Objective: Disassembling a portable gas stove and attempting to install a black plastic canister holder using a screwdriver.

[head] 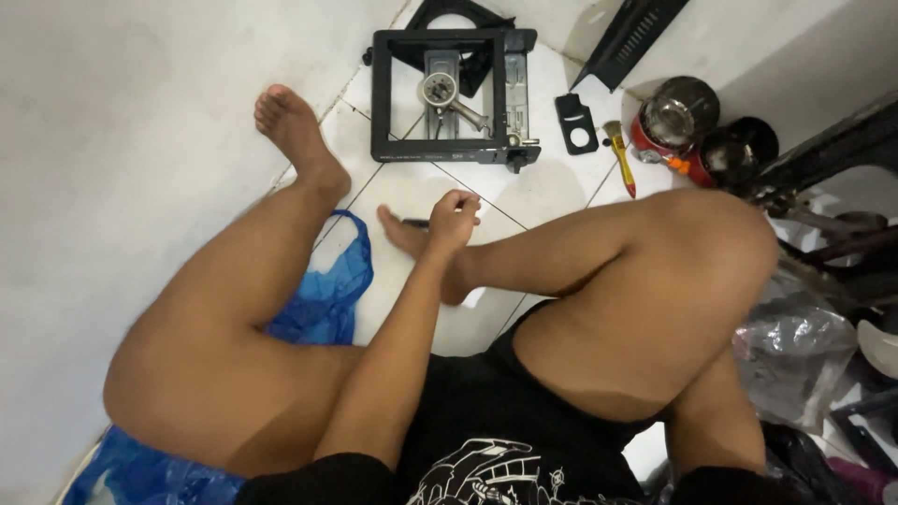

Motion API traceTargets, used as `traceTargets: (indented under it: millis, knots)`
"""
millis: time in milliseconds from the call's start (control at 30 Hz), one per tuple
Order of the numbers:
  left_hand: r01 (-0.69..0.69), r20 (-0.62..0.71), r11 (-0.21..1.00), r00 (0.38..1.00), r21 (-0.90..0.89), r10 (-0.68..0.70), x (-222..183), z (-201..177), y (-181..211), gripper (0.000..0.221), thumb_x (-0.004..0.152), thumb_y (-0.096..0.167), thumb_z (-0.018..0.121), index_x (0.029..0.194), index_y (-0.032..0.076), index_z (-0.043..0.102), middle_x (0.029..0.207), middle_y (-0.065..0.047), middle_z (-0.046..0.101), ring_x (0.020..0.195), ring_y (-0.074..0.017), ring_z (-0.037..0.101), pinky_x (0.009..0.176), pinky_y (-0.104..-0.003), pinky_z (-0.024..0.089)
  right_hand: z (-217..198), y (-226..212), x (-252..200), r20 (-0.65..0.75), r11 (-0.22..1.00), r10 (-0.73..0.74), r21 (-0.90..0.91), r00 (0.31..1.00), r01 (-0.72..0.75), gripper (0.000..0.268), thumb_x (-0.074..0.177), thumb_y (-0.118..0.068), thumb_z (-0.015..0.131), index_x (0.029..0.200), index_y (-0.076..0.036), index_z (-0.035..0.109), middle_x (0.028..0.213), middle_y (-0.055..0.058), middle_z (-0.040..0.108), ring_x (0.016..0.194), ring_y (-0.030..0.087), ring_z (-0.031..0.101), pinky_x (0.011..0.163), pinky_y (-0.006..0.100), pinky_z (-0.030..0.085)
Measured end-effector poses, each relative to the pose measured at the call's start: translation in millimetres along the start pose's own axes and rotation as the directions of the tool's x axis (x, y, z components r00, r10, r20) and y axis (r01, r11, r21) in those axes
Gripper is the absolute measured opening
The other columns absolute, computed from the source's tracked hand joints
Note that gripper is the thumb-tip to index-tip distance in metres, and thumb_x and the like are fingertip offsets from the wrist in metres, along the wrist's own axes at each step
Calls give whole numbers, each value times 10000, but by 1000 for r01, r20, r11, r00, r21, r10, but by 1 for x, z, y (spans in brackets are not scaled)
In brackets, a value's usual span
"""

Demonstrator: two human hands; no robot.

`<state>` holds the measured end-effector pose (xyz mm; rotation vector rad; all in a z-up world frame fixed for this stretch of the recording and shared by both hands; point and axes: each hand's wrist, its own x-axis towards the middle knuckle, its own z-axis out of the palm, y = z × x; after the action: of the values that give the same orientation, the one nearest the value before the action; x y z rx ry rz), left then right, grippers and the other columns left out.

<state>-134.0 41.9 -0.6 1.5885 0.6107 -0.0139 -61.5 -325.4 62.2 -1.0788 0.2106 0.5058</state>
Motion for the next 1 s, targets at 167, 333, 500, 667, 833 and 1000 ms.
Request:
traceTargets:
  millis: [167,333,500,667,833,1000]
  knots:
    - [-38,-41,966,999,-255,29,-118,-31,143,222,998,167,578,1137,25,678,1032,-136,718,838,-181,713,633,-232,547,121,0,-16,194,990,76,-133,978,-51,581,933,-445,392,1436,-153,396,1462,-4,380,1314,148,351,1075,360,304]
    - [-118,105,891,978,-438,182,-250,-89,242,166,1015,107,551,1081,17,674,912,-74,662,806,-138,673,712,-247,563,224,-4,-32,338,955,175,-287,925,-76,723,903,-539,377,1515,-161,305,1573,-12,265,1424,160,233,1137,388,202]
    - [-123,206,927,977,355,51,-275,-171,319,225,948,155,618,1066,43,774,878,-72,810,800,-146,750,718,-292,582,323,0,-22,480,907,279,-415,832,-65,871,873,-633,360,1594,-168,214,1683,-18,150,1534,173,115,1199,418,101]
    - [-299,143,709,951,639,272,-216,-193,349,183,1085,40,531,1154,-35,684,946,-142,726,851,-186,691,824,-303,555,376,36,-3,632,906,293,-424,718,4,832,938,-538,319,1643,-152,105,1752,6,58,1606,187,30,1259,421,33]
    - [-504,219,711,861,490,459,-166,-184,337,183,1128,-19,519,1238,-130,615,1019,-198,688,907,-230,703,826,-306,575,289,8,12,866,413,197,-498,459,762,1359,446,175,704,1604,52,4,1718,241,95,1596,286,98,1310,330,120]
    - [-138,360,968,909,-209,208,-128,-159,342,201,1003,175,534,1068,4,617,1060,-185,713,959,-244,712,866,-343,603,159,-179,52,250,729,-191,-611,949,308,450,1130,-341,401,1540,-158,427,1331,68,597,1090,140,616,762,214,480]
